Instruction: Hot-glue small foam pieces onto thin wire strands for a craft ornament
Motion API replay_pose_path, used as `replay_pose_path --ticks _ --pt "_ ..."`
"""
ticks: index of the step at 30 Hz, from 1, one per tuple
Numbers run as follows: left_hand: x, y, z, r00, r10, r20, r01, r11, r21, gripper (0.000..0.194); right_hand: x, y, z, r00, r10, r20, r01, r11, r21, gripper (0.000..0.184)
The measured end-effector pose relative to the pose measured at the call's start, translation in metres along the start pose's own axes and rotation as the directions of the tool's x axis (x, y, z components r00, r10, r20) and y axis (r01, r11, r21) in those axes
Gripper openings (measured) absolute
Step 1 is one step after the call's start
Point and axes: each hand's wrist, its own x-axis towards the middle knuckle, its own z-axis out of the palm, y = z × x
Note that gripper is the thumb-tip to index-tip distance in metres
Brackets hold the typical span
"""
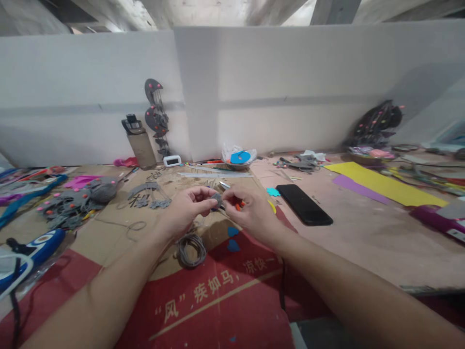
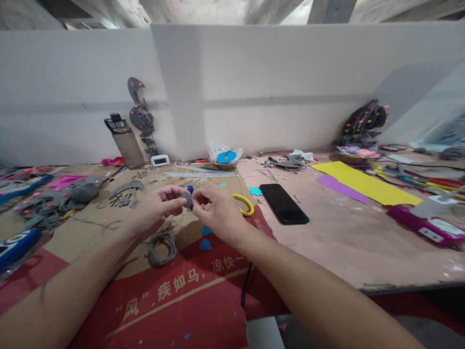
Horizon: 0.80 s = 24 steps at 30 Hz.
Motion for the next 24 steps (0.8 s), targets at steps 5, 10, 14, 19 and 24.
replay_pose_path --ticks 5,10,14,19,24 --pt "0.002 0.0 0.0 0.998 -0.047 -0.039 0.042 0.992 -0.117 0.027 0.0 0.002 0.001 0.989 0.139 -0.045 -0.134 0.985 0.109 0.01" --pt "0.003 -0.001 -0.002 0.998 -0.014 -0.057 0.006 0.991 -0.134 0.026 0.0 0.004 -0.001 0.987 0.16 -0.001 -0.157 0.968 0.195 0.019" --pt "0.004 -0.001 -0.002 0.997 0.023 -0.078 -0.031 0.993 -0.115 0.027 0.0 0.008 0.0 0.98 0.196 0.015 -0.193 0.948 0.253 0.024" --pt "0.004 0.0 0.0 0.996 0.009 -0.091 -0.021 0.992 -0.128 0.032 0.0 0.008 0.006 0.982 0.182 0.052 -0.19 0.94 0.283 0.019" --pt "0.004 0.001 -0.001 0.996 -0.012 -0.092 -0.006 0.982 -0.19 0.025 0.002 0.013 -0.004 0.991 0.13 -0.028 -0.129 0.991 0.026 0.019"
